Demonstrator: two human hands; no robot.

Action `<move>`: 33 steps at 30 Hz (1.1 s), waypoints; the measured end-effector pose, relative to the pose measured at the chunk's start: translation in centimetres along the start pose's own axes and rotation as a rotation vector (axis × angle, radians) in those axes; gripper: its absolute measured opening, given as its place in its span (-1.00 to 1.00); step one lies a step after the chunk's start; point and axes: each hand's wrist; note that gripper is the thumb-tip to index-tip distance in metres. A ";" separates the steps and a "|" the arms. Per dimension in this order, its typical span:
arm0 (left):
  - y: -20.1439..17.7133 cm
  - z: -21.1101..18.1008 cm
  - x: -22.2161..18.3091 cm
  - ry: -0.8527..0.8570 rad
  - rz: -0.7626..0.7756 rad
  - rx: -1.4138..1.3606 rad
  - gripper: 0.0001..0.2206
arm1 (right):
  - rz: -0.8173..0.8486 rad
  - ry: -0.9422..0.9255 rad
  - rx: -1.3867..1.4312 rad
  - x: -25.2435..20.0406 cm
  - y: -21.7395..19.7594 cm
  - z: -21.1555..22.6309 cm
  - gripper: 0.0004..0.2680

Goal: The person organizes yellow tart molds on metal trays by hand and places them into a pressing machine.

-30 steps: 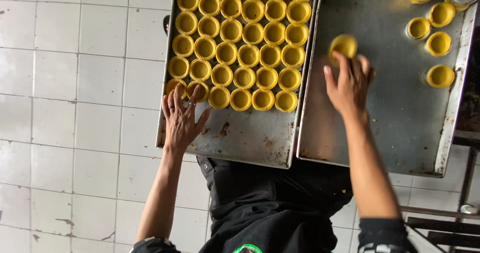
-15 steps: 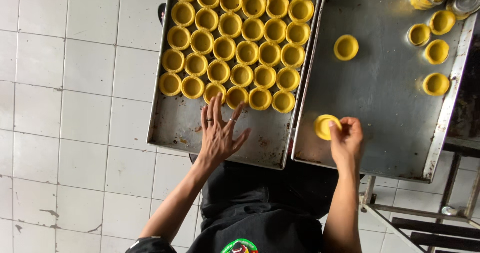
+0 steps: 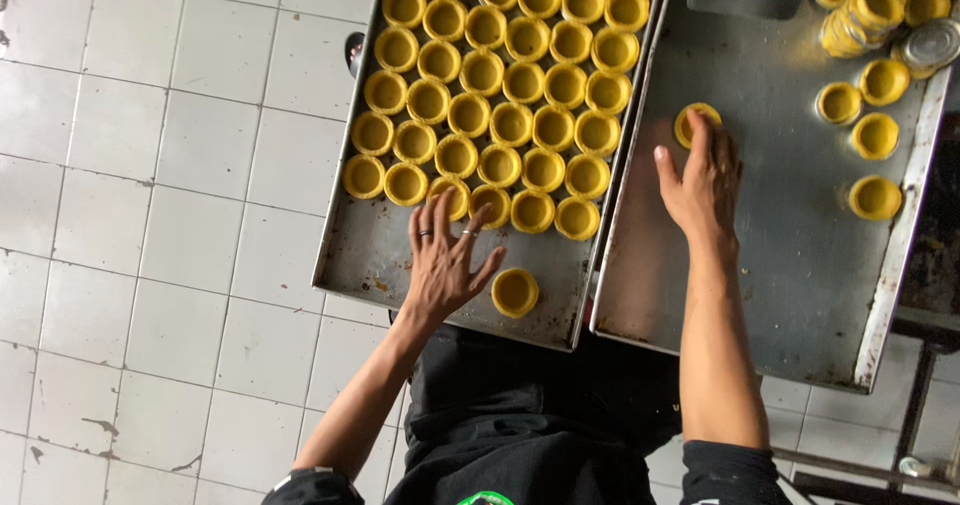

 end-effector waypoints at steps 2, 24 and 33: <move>0.1 1.5 -0.2 -0.051 -0.043 0.020 -0.41 | -0.058 -0.062 -0.104 -1.5 0.9 -0.9 -0.61; -3.9 2.4 -5.7 0.345 0.309 0.210 -0.43 | 0.309 0.561 0.859 -11.9 -2.8 5.0 -0.68; -2.0 -2.5 -9.9 0.134 0.037 0.037 -0.37 | -0.264 -0.040 0.141 -3.1 -0.6 -1.0 -0.74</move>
Point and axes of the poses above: each hand's wrist, its own x-axis towards the middle knuckle, its own y-axis out of the palm, z = x × y, and after that the axes turned 10 degrees about x, right-handed
